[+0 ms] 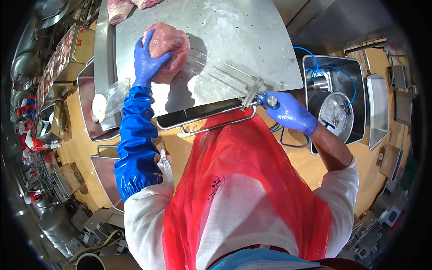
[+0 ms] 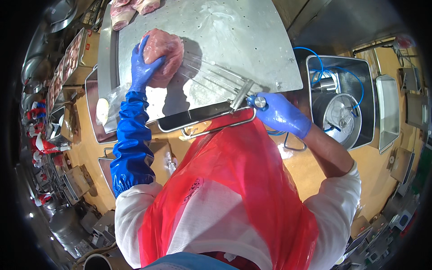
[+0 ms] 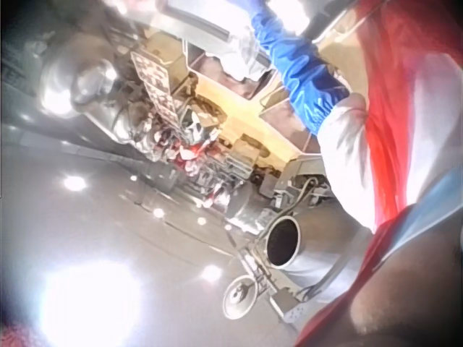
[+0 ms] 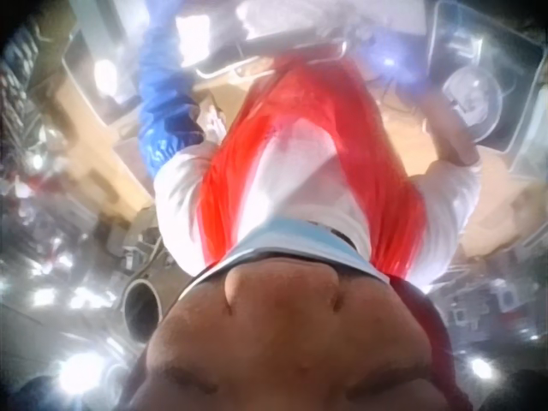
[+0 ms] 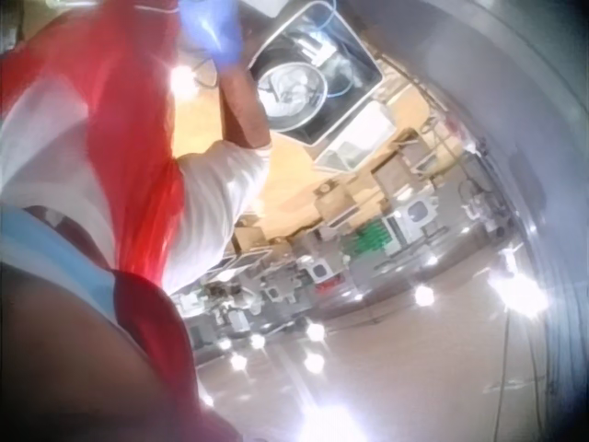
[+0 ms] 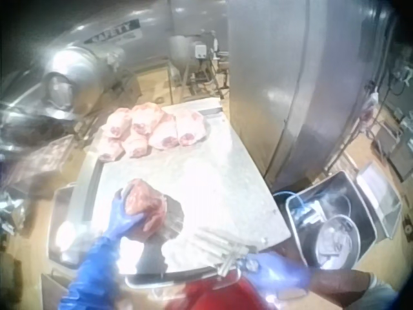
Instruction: The person uses a handheld multi-pronged tenderizing tool to repeatedly pierce raw meat pieces on a stainless steel table. The person rotates each piece to cover different surfaces and places the tenderized pieces into a metal tray.
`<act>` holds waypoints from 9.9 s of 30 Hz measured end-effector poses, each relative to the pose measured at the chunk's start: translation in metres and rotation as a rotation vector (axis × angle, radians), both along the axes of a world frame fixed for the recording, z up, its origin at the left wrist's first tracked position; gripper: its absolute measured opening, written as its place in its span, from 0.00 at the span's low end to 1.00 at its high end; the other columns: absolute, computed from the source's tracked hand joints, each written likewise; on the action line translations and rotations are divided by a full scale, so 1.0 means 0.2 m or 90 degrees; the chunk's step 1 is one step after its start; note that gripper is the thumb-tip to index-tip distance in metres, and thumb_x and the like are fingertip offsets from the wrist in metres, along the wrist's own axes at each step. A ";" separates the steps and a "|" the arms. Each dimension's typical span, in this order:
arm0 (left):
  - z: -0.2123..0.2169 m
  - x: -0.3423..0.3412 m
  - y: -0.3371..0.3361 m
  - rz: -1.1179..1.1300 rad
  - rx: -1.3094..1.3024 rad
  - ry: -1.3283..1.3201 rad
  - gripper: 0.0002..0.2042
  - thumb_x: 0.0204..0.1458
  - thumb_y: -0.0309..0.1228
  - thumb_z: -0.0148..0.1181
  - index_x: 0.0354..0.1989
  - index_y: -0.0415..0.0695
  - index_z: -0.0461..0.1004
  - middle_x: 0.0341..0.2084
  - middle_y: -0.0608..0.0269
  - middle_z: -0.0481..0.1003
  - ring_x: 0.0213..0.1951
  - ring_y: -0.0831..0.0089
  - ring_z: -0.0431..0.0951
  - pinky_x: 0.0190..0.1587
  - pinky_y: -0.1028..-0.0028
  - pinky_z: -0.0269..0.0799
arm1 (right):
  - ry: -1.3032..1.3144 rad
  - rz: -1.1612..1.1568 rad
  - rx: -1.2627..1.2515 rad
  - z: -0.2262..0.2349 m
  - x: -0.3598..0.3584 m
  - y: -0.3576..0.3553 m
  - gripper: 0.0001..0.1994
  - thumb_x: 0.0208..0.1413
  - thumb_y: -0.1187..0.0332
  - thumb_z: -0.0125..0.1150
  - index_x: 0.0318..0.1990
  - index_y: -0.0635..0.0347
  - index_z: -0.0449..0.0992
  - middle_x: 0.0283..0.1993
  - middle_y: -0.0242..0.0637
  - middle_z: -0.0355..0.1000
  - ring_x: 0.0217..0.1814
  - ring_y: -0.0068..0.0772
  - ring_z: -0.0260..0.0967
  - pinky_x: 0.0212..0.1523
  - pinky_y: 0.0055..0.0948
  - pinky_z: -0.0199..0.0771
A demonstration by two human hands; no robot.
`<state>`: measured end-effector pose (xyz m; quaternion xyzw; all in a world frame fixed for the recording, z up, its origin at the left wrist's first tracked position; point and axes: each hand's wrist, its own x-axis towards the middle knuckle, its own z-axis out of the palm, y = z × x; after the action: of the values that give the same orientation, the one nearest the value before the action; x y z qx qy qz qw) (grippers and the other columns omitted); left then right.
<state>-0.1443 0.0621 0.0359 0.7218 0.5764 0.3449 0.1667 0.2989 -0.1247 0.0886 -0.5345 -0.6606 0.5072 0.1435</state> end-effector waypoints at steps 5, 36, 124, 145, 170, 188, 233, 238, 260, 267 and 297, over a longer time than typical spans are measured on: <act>0.01 0.03 -0.01 -0.007 0.022 0.070 0.49 0.36 0.51 0.80 0.72 0.56 0.67 0.67 0.38 0.63 0.65 0.40 0.68 0.69 0.50 0.66 | -0.058 0.030 -0.022 0.02 -0.10 0.18 0.11 0.59 0.73 0.56 0.47 0.62 0.79 0.34 0.42 0.77 0.34 0.27 0.71 0.40 0.36 0.73; 0.04 0.00 0.02 -0.042 -0.032 0.016 0.49 0.36 0.48 0.81 0.72 0.52 0.67 0.64 0.45 0.66 0.66 0.47 0.69 0.70 0.54 0.65 | -0.020 0.066 -0.227 -0.06 -0.49 0.45 0.14 0.58 0.63 0.58 0.24 0.63 0.72 0.19 0.36 0.69 0.17 0.28 0.66 0.19 0.34 0.65; 0.21 0.17 0.36 -0.178 -0.177 0.282 0.51 0.27 0.45 0.80 0.70 0.69 0.67 0.59 0.33 0.67 0.57 0.33 0.75 0.62 0.51 0.75 | 0.002 -0.021 0.033 -0.16 -0.40 0.10 0.20 0.56 0.65 0.57 0.55 0.62 0.74 0.32 0.53 0.78 0.35 0.55 0.78 0.39 0.47 0.76; 0.22 0.44 0.00 -0.305 0.257 0.200 0.35 0.41 0.34 0.72 0.65 0.53 0.73 0.66 0.51 0.69 0.68 0.43 0.66 0.69 0.48 0.62 | 0.010 0.015 -0.264 -0.32 -0.36 0.47 0.08 0.54 0.67 0.64 0.36 0.62 0.77 0.26 0.32 0.71 0.24 0.26 0.68 0.27 0.32 0.71; 0.14 0.48 -0.02 -0.437 0.226 0.167 0.26 0.57 0.40 0.64 0.64 0.48 0.73 0.62 0.44 0.71 0.66 0.44 0.69 0.70 0.54 0.64 | -0.067 -0.046 -0.192 -0.21 -0.40 0.36 0.13 0.58 0.63 0.57 0.35 0.68 0.75 0.22 0.37 0.71 0.20 0.31 0.71 0.25 0.36 0.73; 0.30 0.22 0.45 -0.206 -0.250 0.237 0.47 0.35 0.52 0.80 0.70 0.60 0.69 0.56 0.43 0.76 0.58 0.48 0.78 0.62 0.58 0.73 | 0.127 -0.081 -0.080 -0.19 -0.04 -0.09 0.17 0.66 0.62 0.58 0.57 0.61 0.74 0.29 0.29 0.72 0.27 0.19 0.67 0.22 0.25 0.66; -0.16 0.58 -0.16 -0.513 0.019 0.136 0.20 0.63 0.41 0.53 0.59 0.46 0.77 0.52 0.52 0.77 0.55 0.52 0.74 0.64 0.55 0.67 | 0.051 -0.048 -0.364 -0.29 -0.45 0.29 0.09 0.56 0.65 0.62 0.33 0.62 0.77 0.25 0.33 0.71 0.21 0.26 0.69 0.23 0.30 0.73; 0.14 0.50 0.05 -0.291 0.249 0.173 0.25 0.56 0.44 0.63 0.63 0.52 0.76 0.59 0.48 0.74 0.60 0.46 0.72 0.65 0.50 0.67 | -0.043 0.028 -0.214 -0.26 -0.45 0.31 0.09 0.57 0.65 0.61 0.36 0.62 0.76 0.24 0.34 0.71 0.21 0.27 0.70 0.23 0.32 0.74; 0.17 0.27 0.33 -0.081 -0.058 0.276 0.40 0.37 0.58 0.75 0.65 0.67 0.74 0.67 0.34 0.65 0.64 0.37 0.71 0.66 0.51 0.71 | 0.053 -0.014 -0.208 -0.26 -0.42 0.41 0.09 0.60 0.66 0.62 0.41 0.61 0.77 0.26 0.28 0.69 0.23 0.20 0.62 0.27 0.30 0.69; 0.18 0.25 0.33 -0.037 -0.032 0.306 0.39 0.36 0.58 0.74 0.64 0.69 0.74 0.67 0.41 0.65 0.61 0.34 0.72 0.64 0.49 0.72 | 0.047 -0.025 -0.219 -0.26 -0.52 0.50 0.10 0.55 0.66 0.62 0.37 0.65 0.77 0.21 0.35 0.71 0.15 0.31 0.66 0.23 0.36 0.73; 0.14 0.54 0.07 -0.073 0.336 0.214 0.33 0.46 0.49 0.73 0.63 0.55 0.75 0.57 0.43 0.74 0.59 0.42 0.74 0.63 0.49 0.69 | -0.027 -0.046 -0.235 -0.25 -0.49 0.29 0.14 0.56 0.63 0.57 0.30 0.67 0.76 0.23 0.40 0.73 0.21 0.33 0.72 0.26 0.37 0.75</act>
<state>-0.0367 0.0754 0.0647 0.8181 0.4452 0.3486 -0.1049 0.2008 -0.0663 0.0388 -0.5856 -0.5399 0.6028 0.0474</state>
